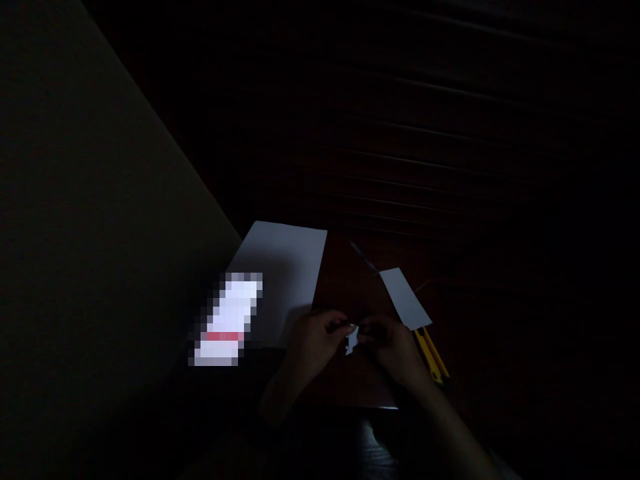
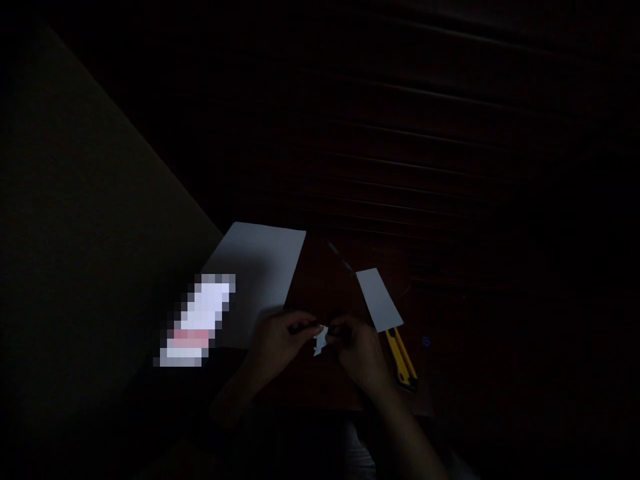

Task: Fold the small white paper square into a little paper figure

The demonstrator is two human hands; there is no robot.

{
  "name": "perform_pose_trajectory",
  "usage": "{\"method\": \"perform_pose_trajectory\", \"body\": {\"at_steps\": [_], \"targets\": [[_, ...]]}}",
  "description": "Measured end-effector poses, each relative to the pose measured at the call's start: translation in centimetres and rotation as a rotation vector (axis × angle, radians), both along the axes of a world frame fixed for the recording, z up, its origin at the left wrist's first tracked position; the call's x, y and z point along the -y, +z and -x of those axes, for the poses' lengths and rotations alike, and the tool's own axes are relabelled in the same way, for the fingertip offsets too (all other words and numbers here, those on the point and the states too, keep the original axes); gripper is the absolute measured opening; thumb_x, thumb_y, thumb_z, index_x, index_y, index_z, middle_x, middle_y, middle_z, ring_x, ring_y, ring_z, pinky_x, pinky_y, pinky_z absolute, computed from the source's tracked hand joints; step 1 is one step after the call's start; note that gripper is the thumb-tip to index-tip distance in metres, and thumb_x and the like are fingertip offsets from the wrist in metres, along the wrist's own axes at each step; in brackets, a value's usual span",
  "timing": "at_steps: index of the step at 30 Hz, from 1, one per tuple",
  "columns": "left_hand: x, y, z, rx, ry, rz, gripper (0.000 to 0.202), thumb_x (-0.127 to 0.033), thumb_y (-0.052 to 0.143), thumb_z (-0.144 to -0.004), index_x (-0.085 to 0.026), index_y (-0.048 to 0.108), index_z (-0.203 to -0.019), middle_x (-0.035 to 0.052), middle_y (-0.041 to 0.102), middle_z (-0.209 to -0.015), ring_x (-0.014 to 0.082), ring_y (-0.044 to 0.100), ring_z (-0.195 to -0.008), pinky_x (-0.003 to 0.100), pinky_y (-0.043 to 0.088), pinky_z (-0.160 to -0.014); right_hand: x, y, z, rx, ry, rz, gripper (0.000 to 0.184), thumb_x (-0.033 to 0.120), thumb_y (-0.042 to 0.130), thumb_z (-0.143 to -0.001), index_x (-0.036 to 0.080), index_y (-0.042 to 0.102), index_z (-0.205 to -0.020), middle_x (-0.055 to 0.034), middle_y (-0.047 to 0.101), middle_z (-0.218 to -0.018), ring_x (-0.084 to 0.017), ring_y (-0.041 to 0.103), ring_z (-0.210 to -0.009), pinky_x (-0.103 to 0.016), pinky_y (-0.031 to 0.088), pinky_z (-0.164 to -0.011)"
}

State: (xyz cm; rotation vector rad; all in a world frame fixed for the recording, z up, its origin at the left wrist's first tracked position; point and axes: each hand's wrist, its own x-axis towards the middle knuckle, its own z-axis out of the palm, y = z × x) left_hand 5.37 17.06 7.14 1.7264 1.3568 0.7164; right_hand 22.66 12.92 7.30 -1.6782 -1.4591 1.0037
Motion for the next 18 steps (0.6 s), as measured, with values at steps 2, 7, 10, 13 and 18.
{"method": "perform_pose_trajectory", "body": {"at_steps": [2, 7, 10, 13, 18], "targets": [[0.2, 0.0, -0.1, -0.060, -0.038, -0.027, 0.013, -0.029, 0.064, -0.073, -0.025, 0.069, -0.084, 0.0004, 0.068, -0.079, 0.0172, 0.061, -0.072, 0.025, 0.044, -0.063, 0.0, 0.0, 0.2, 0.019, 0.007, -0.003, 0.019, 0.018, 0.062, -0.072, 0.022, 0.065, -0.090, -0.0030, 0.069, -0.084, -0.020, 0.064, -0.077, -0.031, 0.047, -0.071], [0.3, 0.0, -0.2, -0.144, -0.098, -0.124, 0.016, -0.018, 0.061, -0.075, -0.025, 0.069, -0.087, 0.0014, 0.067, -0.085, 0.0172, 0.060, -0.079, 0.026, 0.044, -0.070, 0.0, 0.5, 0.3, 0.107, 0.012, -0.012, 0.020, 0.018, 0.063, -0.070, 0.024, 0.065, -0.089, -0.0020, 0.069, -0.086, -0.020, 0.064, -0.077, -0.031, 0.046, -0.071], [0.3, 0.1, -0.2, -0.114, -0.061, -0.107, 0.018, -0.019, 0.062, -0.074, -0.025, 0.068, -0.090, 0.0012, 0.068, -0.087, 0.0173, 0.060, -0.080, 0.026, 0.044, -0.069, 0.0, 0.7, 0.1, 0.104, 0.020, 0.008, 0.024, 0.017, 0.065, -0.068, 0.024, 0.065, -0.091, -0.0023, 0.069, -0.086, -0.020, 0.063, -0.077, -0.031, 0.046, -0.070], [0.3, 0.1, 0.0, -0.057, -0.021, -0.072, 0.016, -0.023, 0.063, -0.074, -0.025, 0.068, -0.089, 0.0005, 0.069, -0.085, 0.0168, 0.060, -0.075, 0.026, 0.045, -0.066, -0.1, 0.7, -0.3, 0.042, 0.040, 0.054, 0.025, 0.018, 0.066, -0.067, 0.023, 0.065, -0.092, -0.0020, 0.069, -0.085, -0.019, 0.063, -0.074, -0.029, 0.047, -0.068], [0.3, 0.1, 0.4, -0.087, 0.063, -0.094, 0.015, -0.031, 0.056, -0.080, -0.025, 0.068, -0.088, 0.0014, 0.070, -0.088, 0.0177, 0.062, -0.078, 0.026, 0.044, -0.067, -0.7, 0.4, -1.3, -0.028, -0.011, 0.045, 0.024, 0.025, 0.065, -0.070, 0.020, 0.064, -0.094, -0.0037, 0.069, -0.085, -0.019, 0.064, -0.075, -0.030, 0.048, -0.068]]}}
